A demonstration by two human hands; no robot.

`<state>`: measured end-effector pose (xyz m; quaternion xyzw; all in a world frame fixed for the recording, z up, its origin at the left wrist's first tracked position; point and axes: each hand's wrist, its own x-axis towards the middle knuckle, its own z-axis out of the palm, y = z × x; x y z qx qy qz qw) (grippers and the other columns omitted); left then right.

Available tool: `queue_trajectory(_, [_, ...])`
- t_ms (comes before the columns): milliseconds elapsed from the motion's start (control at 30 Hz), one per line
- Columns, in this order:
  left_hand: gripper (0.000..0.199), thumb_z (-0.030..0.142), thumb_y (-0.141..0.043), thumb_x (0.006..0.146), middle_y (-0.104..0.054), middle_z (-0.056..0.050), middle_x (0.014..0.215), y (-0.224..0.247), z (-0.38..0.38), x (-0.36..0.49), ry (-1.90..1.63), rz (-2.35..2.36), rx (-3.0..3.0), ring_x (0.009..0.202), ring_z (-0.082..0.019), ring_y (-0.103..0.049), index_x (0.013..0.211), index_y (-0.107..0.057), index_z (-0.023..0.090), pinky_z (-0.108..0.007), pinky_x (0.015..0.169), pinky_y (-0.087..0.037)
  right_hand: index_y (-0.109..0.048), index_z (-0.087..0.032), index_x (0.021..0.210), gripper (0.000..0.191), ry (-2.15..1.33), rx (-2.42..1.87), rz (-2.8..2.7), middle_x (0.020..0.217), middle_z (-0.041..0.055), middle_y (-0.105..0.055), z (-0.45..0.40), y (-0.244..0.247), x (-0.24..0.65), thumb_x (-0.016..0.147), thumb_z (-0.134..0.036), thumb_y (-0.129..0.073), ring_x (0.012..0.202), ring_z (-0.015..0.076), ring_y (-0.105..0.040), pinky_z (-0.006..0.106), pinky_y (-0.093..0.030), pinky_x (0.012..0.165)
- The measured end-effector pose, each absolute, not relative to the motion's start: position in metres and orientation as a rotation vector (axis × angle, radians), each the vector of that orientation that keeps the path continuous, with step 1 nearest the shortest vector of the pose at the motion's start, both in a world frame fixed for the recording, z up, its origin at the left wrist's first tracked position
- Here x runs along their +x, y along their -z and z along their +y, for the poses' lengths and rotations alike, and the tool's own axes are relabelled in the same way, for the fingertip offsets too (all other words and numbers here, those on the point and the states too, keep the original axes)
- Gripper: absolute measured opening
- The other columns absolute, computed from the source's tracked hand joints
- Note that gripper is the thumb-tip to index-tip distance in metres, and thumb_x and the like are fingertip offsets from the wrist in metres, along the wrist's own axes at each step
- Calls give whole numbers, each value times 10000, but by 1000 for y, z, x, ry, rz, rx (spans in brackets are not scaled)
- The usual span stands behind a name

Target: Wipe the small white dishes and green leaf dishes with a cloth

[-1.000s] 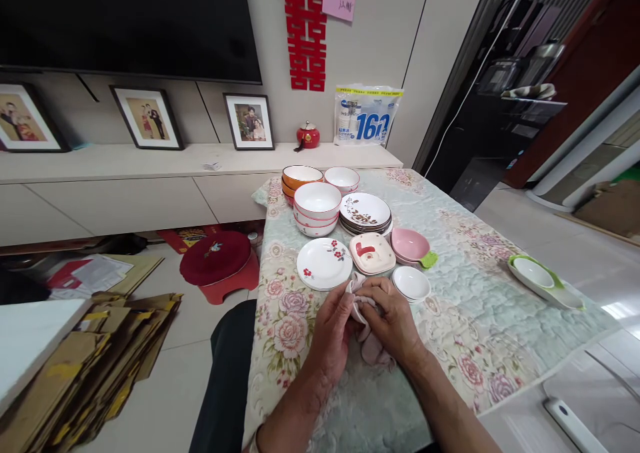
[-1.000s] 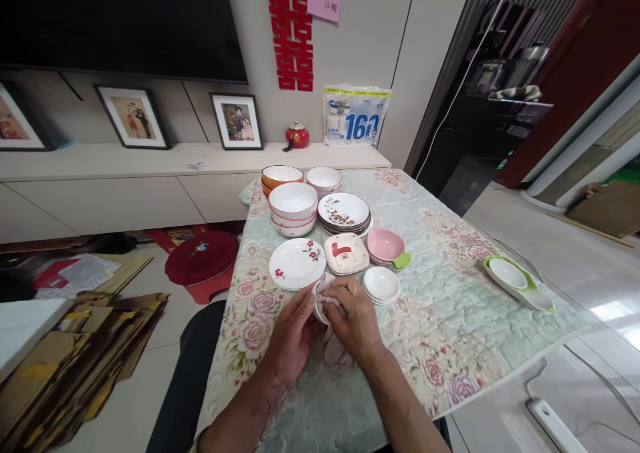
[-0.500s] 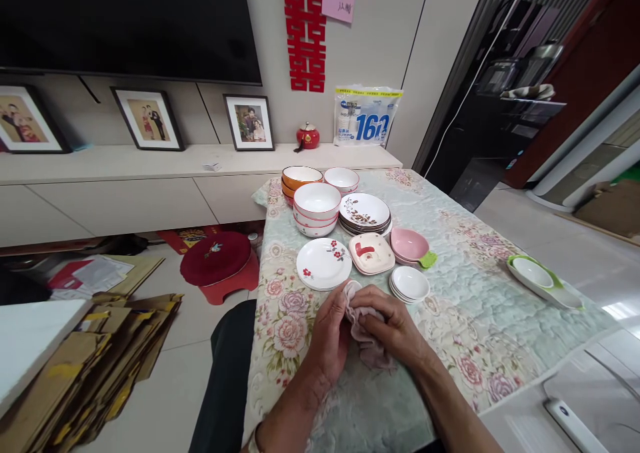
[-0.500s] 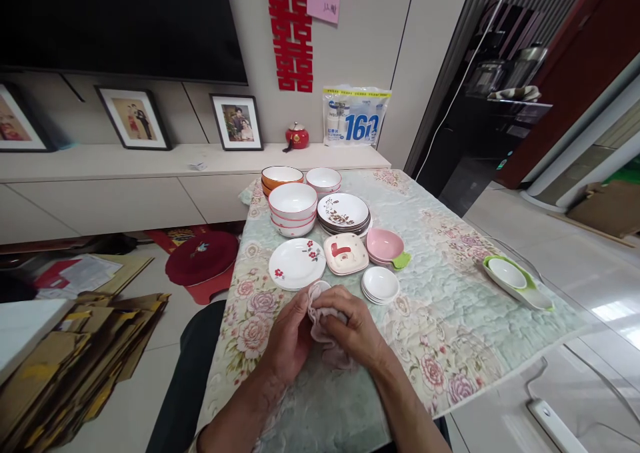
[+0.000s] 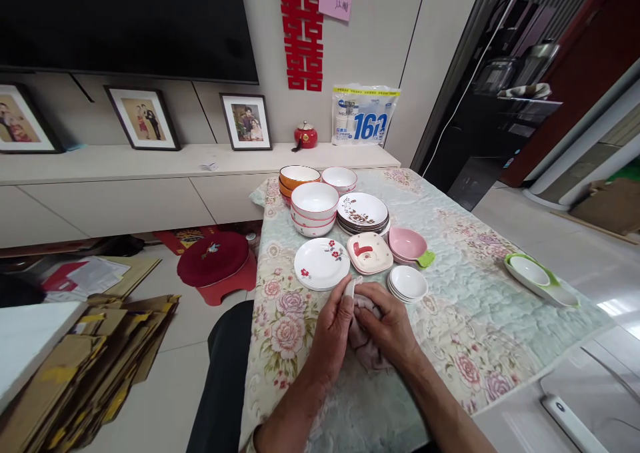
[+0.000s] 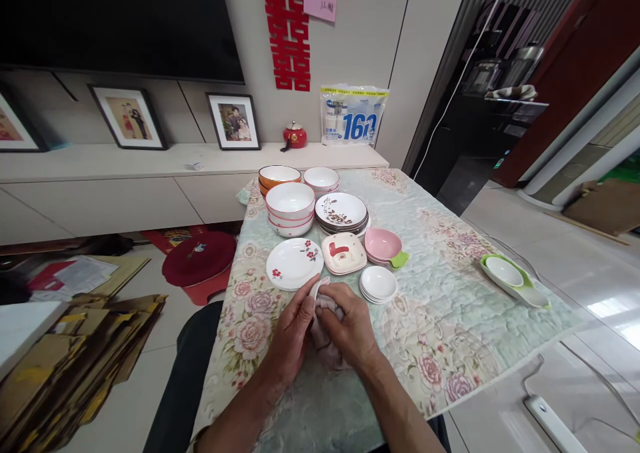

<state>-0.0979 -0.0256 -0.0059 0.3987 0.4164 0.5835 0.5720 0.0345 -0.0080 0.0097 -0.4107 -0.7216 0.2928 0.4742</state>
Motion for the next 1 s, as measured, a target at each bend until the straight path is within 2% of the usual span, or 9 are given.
queue_trajectory(67, [509, 522, -599, 898, -555, -84, 1465, 6, -26, -98, -1373, 951, 889, 1399, -295, -442, 1329, -620, 250, -444, 1190, -302, -700, -242, 1080, 254, -878, -922, -1789, 1030, 44, -669, -8, -16, 38, 868, -123, -625, 972, 197, -638, 327, -514, 859])
queue_trajectory(167, [517, 534, -614, 884, -572, -104, 1446, 6, -26, -97, -1389, 944, 802, 1389, -303, -453, 1299, -639, 228, -457, 1187, -303, -719, -260, 1042, 223, -907, -863, -1885, 988, 37, -658, -8, -19, 41, 898, -131, -608, 940, 187, -625, 317, -505, 828])
queue_trajectory(267, [525, 549, -622, 868, -600, -121, 1411, 6, -25, -96, -1413, 962, 750, 1357, -314, -490, 1266, -661, 208, -461, 1172, -324, -721, -261, 1021, 210, -747, -869, -1995, 980, 44, -654, -7, -13, 39, 909, -129, -602, 948, 196, -602, 328, -495, 816])
queue_trajectory(400, [501, 546, -607, 875, -610, -111, 1403, 6, -25, -97, -1425, 990, 788, 1351, -305, -498, 1242, -682, 213, -443, 1171, -330, -701, -204, 980, 158, -421, -975, -2042, 927, 71, -639, -9, -5, 34, 905, -123, -588, 912, 221, -572, 357, -488, 779])
queue_trajectory(500, [491, 539, -621, 867, -610, -104, 1405, 4, -26, -96, -1412, 987, 798, 1366, -301, -482, 1229, -691, 215, -437, 1177, -323, -678, -178, 1014, 182, -193, -1029, -2012, 933, 92, -650, -11, -6, 32, 918, -111, -538, 886, 234, -562, 384, -483, 767])
queue_trajectory(667, [440, 495, -626, 878, -630, -105, 1379, -3, -28, -91, -1372, 793, 640, 1342, -295, -509, 1197, -704, 203, -437, 1158, -352, -639, -190, 1152, 272, -113, -902, -2066, 1049, 102, -679, -12, -14, 31, 938, -99, -498, 908, 231, -572, 394, -494, 798])
queue_trajectory(800, [443, 493, -627, 878, -630, -102, 1377, 0, -28, -93, -1409, 890, 740, 1329, -297, -519, 1207, -699, 206, -430, 1156, -351, -659, -198, 1101, 232, -42, -1039, -1990, 1014, 110, -685, -14, -15, 27, 950, -138, -493, 896, 238, -586, 406, -504, 800])
queue_trajectory(900, [455, 500, -601, 896, -635, -96, 1368, 1, -29, -97, -1423, 1055, 928, 1318, -288, -525, 1247, -672, 220, -425, 1151, -348, -683, -197, 980, 170, -123, -1123, -1962, 916, 98, -697, -14, -13, 25, 940, -181, -519, 854, 235, -609, 380, -502, 761])
queue_trajectory(1000, [470, 490, -600, 899, -628, -95, 1373, -5, -31, -101, -1390, 1128, 1053, 1309, -285, -531, 1285, -638, 224, -419, 1126, -372, -695, -195, 892, 132, -476, -1150, -1921, 805, 52, -699, -12, -12, 28, 905, -222, -566, 752, 198, -628, 317, -498, 684])
